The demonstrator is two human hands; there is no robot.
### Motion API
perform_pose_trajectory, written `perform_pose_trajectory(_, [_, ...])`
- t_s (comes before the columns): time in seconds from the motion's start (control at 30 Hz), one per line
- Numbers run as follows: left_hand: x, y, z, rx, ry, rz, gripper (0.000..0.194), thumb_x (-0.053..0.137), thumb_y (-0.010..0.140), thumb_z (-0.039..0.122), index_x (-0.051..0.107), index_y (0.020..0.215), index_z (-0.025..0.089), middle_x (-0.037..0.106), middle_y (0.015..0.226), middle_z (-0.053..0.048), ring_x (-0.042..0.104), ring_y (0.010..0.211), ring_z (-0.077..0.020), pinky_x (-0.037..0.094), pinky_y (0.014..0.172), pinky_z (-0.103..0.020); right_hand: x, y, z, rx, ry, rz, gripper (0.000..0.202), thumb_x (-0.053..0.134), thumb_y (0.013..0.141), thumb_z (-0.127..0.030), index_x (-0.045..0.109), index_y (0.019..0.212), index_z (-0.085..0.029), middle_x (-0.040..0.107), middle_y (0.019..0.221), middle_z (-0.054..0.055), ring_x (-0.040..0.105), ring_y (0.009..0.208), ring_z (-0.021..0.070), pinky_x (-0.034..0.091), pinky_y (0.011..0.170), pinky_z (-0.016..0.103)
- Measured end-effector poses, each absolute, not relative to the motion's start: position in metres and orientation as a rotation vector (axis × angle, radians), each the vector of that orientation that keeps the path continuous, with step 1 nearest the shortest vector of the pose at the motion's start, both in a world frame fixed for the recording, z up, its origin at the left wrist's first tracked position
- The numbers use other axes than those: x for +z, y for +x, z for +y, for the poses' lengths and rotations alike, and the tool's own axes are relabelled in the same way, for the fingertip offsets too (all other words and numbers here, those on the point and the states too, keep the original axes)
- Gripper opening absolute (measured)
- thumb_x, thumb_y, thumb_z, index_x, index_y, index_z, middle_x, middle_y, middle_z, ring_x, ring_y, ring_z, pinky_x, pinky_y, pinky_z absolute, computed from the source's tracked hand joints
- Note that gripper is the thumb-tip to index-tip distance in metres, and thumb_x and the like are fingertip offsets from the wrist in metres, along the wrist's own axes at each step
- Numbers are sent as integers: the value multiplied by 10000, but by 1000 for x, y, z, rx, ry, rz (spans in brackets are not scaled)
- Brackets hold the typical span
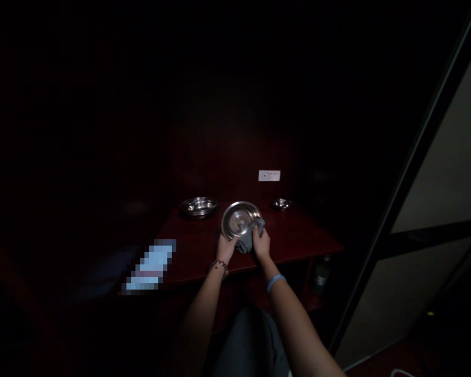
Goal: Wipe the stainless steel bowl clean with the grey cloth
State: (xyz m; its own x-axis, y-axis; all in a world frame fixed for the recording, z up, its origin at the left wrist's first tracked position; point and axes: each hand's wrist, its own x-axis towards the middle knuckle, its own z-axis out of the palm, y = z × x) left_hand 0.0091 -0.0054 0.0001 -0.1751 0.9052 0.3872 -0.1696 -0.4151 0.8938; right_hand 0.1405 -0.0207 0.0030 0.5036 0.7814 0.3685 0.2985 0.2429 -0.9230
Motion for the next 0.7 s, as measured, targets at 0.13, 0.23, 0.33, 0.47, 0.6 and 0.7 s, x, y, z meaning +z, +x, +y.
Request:
perform_pose_trajectory(0.13, [3,9,-8,1668,1308,932,433,754,668,174,628,1081,136,720,1058,-108,663,1042,-224,522,935,-384,2,141,-21,399,-1334,-1051,361,519,864,-466,680,954,-156,739,932,127,694,879,244,493,782,279])
perform_pose_trajectory(0.23, [4,9,-8,1664,1306,961,393,752,676,171,637,1050,137,730,1004,-100,679,997,-215,539,906,-358,2,141,-20,390,-1331,-1046,348,538,851,-454,685,939,-151,742,927,128,692,867,242,491,776,278])
perform_pose_trajectory(0.33, [3,9,-6,1667,1325,953,381,748,675,164,642,1039,131,730,994,-105,678,1001,-221,538,906,-356,1,141,-20,393,-1332,-1035,336,558,839,-442,689,937,-148,743,942,133,690,872,241,489,785,279])
perform_pose_trajectory(0.47, [0,8,-3,1659,1350,929,389,728,683,149,637,1060,125,723,1042,-111,667,1026,-224,520,936,-376,1,142,-19,403,-1331,-1027,326,576,827,-432,692,944,-150,744,949,133,692,866,242,488,786,281])
perform_pose_trajectory(0.6, [-2,9,-3,1667,1326,968,383,723,682,144,639,1054,126,726,1043,-100,668,1020,-212,517,938,-359,1,142,-20,401,-1328,-1030,318,580,825,-429,693,930,-151,745,943,130,693,854,237,488,774,274])
perform_pose_trajectory(0.7, [0,10,-4,1636,1303,980,369,721,699,182,642,1055,127,730,1030,-99,671,1018,-219,530,915,-362,2,142,-20,388,-1331,-1026,322,578,829,-436,694,936,-155,745,941,127,695,854,232,489,763,264])
